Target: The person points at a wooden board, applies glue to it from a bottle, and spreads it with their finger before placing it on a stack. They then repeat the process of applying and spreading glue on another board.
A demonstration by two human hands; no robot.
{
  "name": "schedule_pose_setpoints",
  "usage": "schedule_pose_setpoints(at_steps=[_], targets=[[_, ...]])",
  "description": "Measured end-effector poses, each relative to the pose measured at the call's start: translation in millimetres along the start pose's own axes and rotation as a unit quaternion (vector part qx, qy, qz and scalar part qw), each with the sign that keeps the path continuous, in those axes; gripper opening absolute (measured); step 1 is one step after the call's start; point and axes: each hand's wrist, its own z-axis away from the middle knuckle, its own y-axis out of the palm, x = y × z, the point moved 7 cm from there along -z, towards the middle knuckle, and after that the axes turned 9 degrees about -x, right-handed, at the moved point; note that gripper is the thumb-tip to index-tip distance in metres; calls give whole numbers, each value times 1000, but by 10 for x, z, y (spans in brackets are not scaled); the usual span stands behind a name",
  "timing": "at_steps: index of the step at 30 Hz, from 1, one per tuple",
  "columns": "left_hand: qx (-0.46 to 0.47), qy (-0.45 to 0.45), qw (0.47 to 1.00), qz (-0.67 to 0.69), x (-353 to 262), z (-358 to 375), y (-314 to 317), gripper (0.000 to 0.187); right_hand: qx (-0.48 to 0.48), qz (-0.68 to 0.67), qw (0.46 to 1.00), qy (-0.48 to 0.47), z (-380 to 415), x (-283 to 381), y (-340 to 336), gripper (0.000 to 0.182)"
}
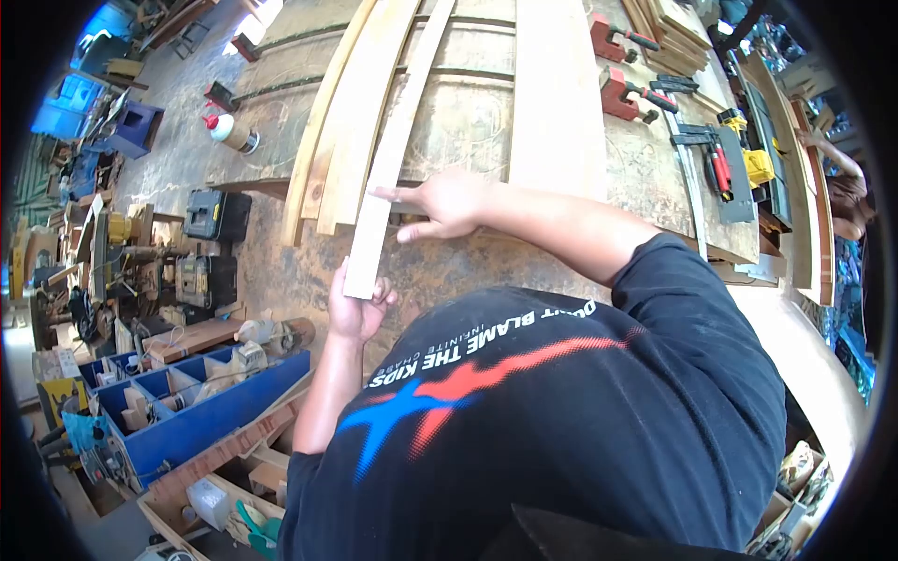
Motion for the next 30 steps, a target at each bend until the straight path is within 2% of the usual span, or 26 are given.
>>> schedule_pose_setpoints(at_steps=[1, 3, 7, 8, 11, 12, 15, 16, 19, 20, 23, 24, 27, 28, 30], targets=[[9, -2, 1000, 4, -15, 2, -12, 48, -20, -11, 999, 29, -8, -113, 54, 87], [1, -8, 1000, 6, 11, -12, -11, 49, -92, -77, 976, 182, -110, -614, -115, 93], [6, -20, 1000, -9, -75, 59, 108, 50, -75, -10, 997, 13, -95, -163, -151, 89], [7, -20, 1000, -23, -122, 68, 172, 49, -1, 20, 997, -69, -14, 43, -155, 88], [47, -27, 997, -56, -187, 61, 167, 48, -116, -23, 987, 108, -280, -711, 138, 89], [60, -26, 996, -68, -206, 48, 145, 48, -118, -89, 971, 190, -195, -757, -150, 90], [121, -26, 989, -82, -316, 8, 141, 48, -69, -59, 968, 232, -137, -581, -305, 88], [145, -29, 985, -84, -361, 29, 156, 48, -119, -33, 986, 113, -174, -411, -180, 89], [180, -60, 980, -66, -545, 74, 279, 49, -44, -18, 999, 5, -300, -182, 42, 89], [187, -67, 978, -68, -583, 96, 281, 50, -94, -38, 993, 60, -304, -254, -53, 89], [205, -77, 974, -65, -782, 77, 264, 50, -120, -4, 956, 269, -432, -692, -203, 86], [207, -83, 973, -57, -844, 58, 247, 51, -126, 14, 954, 271, -475, -622, -265, 83], [204, -101, 973, -43, -966, 102, 208, 51, -195, 45, 968, 153, -528, -71, -286, 88], [205, -104, 972, -40, -1001, 98, 238, 50, -224, 86, 969, 63, -584, 45, -199, 93], [205, -98, 972, -57, -1043, 94, 276, 49, -162, 74, 962, 206, -637, -148, -240, 93]])
